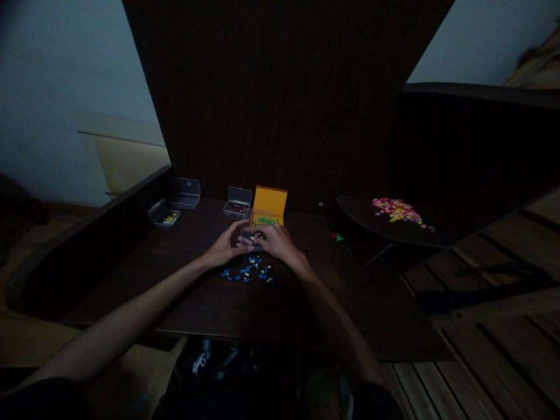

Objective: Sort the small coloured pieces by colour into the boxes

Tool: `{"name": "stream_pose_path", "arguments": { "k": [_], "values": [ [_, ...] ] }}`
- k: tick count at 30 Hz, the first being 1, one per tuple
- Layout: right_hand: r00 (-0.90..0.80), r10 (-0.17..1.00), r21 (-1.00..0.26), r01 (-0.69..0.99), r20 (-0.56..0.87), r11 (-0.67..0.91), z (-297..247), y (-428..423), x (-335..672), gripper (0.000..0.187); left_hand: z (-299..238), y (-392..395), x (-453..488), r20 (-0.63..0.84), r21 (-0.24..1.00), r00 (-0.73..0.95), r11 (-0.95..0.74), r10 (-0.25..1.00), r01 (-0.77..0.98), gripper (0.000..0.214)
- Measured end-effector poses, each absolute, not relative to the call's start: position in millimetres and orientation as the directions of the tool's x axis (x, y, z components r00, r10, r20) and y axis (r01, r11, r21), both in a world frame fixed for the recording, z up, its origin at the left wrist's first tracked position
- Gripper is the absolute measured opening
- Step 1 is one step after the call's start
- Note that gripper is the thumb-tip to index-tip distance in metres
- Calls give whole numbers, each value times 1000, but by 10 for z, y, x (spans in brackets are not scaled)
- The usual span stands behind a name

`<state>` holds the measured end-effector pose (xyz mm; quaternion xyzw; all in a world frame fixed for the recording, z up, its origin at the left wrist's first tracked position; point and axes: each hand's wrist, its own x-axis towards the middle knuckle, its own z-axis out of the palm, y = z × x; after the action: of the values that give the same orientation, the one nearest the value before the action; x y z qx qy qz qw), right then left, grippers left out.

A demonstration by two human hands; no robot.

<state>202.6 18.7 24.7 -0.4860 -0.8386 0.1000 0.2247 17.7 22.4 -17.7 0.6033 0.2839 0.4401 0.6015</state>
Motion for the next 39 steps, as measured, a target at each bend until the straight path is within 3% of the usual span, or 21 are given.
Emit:
{"name": "stream_pose_path", "arguments": {
  "k": [6,22,39],
  "values": [
    [-462,832,-321,773,307,547,246,175,2039,18,-196,238,180,175,977,445,-100,878,-187,80],
    [-449,835,-422,722,318,549,290,175,2054,11,-165,226,168,178,975,443,-97,879,-201,78],
    [-425,847,-329,789,319,519,284,178,2052,12,-168,228,169,180,975,448,-99,876,-199,79]
  ]
}}
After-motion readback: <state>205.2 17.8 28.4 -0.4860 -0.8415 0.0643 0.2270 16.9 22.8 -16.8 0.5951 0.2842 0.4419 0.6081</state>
